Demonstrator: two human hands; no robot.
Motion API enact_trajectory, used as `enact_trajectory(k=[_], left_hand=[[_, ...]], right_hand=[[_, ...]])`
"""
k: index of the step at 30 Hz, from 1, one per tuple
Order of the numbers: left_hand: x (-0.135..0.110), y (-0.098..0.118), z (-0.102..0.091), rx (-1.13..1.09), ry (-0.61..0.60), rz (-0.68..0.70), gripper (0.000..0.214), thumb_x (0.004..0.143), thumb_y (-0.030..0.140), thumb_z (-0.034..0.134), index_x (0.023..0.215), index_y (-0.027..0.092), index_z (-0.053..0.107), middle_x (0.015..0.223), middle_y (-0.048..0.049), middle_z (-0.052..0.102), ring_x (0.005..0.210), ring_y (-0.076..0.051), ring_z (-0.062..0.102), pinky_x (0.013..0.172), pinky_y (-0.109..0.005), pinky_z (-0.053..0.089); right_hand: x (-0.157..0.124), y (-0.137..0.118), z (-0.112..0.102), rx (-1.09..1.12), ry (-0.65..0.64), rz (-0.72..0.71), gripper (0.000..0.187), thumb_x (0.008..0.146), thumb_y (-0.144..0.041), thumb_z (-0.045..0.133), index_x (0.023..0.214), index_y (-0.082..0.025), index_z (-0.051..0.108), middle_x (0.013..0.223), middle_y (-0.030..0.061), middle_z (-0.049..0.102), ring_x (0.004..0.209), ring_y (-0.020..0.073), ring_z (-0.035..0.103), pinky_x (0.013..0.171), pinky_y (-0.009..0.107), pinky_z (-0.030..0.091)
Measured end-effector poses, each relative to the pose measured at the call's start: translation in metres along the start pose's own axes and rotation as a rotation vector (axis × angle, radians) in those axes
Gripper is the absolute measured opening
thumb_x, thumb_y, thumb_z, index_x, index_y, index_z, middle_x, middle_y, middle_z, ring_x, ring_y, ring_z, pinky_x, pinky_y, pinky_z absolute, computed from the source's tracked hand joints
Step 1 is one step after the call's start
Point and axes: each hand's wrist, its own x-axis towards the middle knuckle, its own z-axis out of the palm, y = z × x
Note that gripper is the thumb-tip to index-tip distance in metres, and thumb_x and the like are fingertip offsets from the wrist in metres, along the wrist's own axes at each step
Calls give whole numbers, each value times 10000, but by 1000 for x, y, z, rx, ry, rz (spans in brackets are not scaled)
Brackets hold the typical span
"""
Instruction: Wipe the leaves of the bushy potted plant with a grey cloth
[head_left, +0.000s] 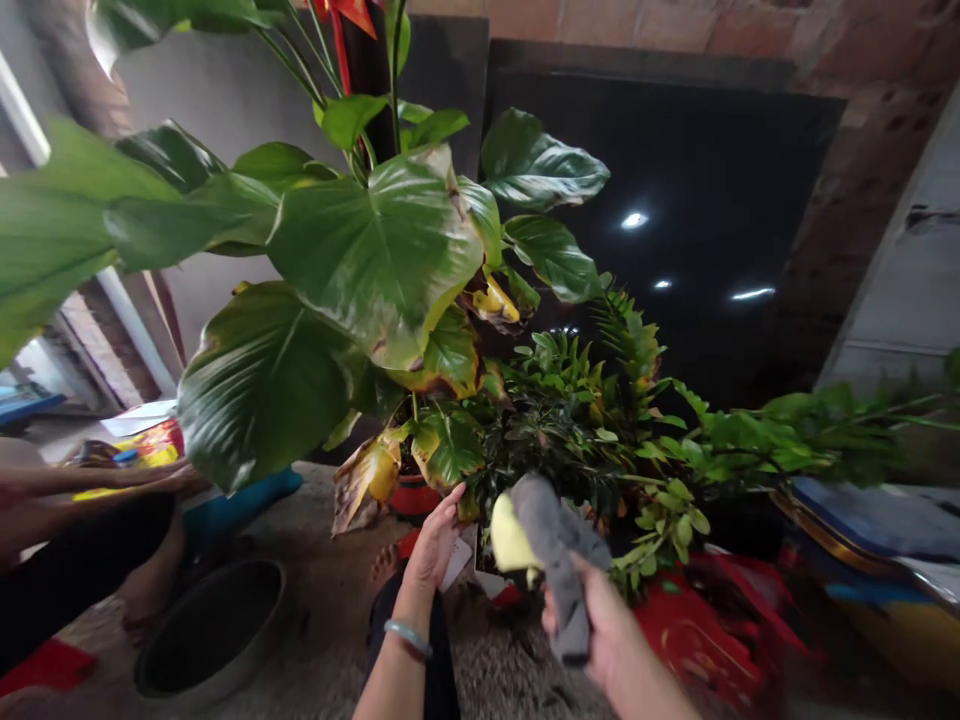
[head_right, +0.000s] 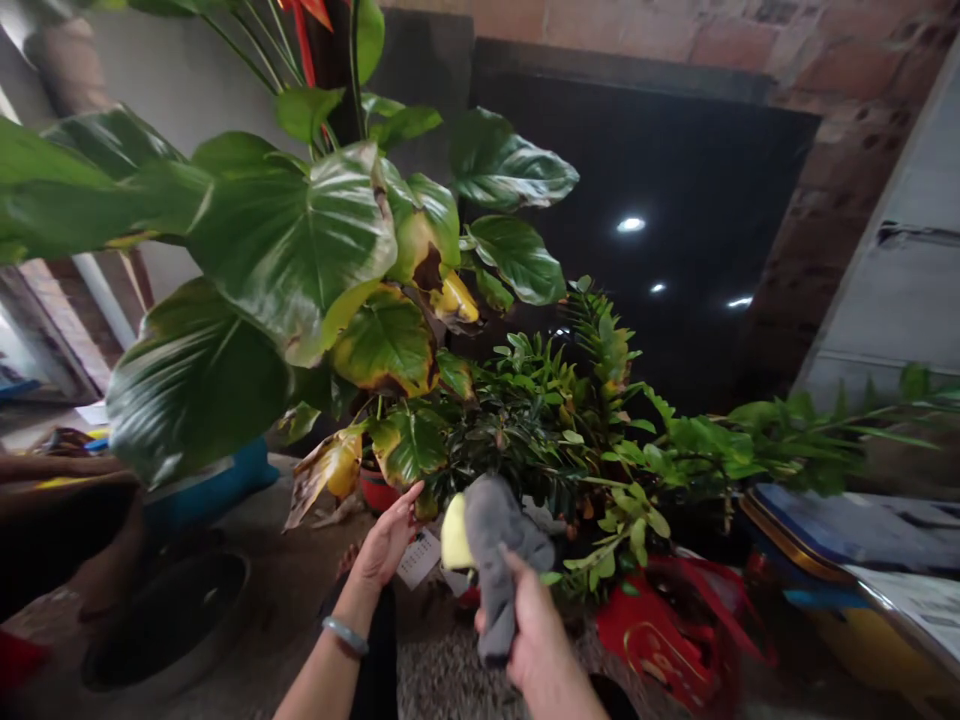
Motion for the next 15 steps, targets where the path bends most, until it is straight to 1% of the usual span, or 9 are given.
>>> enact_trajectory(k=[2,4,5,7,9,10,11,13,15], left_hand=[[2,-1,-3,-10,-15,-18,504,537,313,773,1009,139,736,1060,-140,728,1080,-322,602,872,-367,450],[6,-3,-8,-35,20,-13,477,561,314,762,1006,147,726,1074,-134,725,1085,-320,608,884,-376,460],[9,-5,-10,-35,76,3,438,578,299,753,991,156,721,1070,-125,726,1094,-315,608,891,-379,464],[15,-9,-15,6,275,76,334,598,223,743,927,181,710,1041,-99,732,1150,-304,585,927,-373,455],[21,-13,-19,76,497,183,281,574,113,739,836,203,691,1032,-76,731,1245,-294,522,984,-351,423],[23,-15,-20,106,572,229,292,552,64,733,799,210,681,1042,-70,727,1289,-291,483,1011,-338,403],[24,-16,-20,130,607,258,309,534,27,723,775,214,674,1056,-68,723,1322,-289,449,1031,-327,385],[25,-18,-19,170,586,255,337,519,-11,702,764,219,679,1074,-66,721,1349,-285,418,1054,-317,363],[25,-20,-18,161,479,179,358,523,-22,687,790,217,698,1081,-72,724,1340,-285,430,1055,-318,365]], right_hand=[[-11,17,0,-55,-34,106,402,693,-376,739,435,-173,507,308,-30,443,249,76,365,286,193,281],[-20,12,8,-58,-121,81,354,604,-372,811,471,-154,565,344,-19,502,276,84,405,300,205,320],[-22,2,16,-41,-158,26,328,567,-357,836,501,-150,591,367,-17,531,292,90,424,310,212,342],[-20,-23,34,13,-192,-98,292,547,-319,849,534,-156,607,390,-26,556,307,93,435,324,219,368],[-10,-42,52,62,-186,-173,278,596,-290,819,517,-169,581,371,-37,537,301,92,427,319,215,364],[-4,-45,57,77,-171,-177,289,634,-286,794,503,-173,563,357,-39,522,294,91,421,312,210,356],[3,-43,60,84,-141,-161,301,678,-287,763,496,-174,551,350,-36,515,286,89,415,304,205,346],[13,-26,57,64,-43,-80,317,768,-290,687,506,-174,550,353,-24,524,271,88,407,288,198,329],[16,0,45,10,37,31,338,813,-302,642,514,-174,552,349,-15,525,253,87,393,274,194,312]])
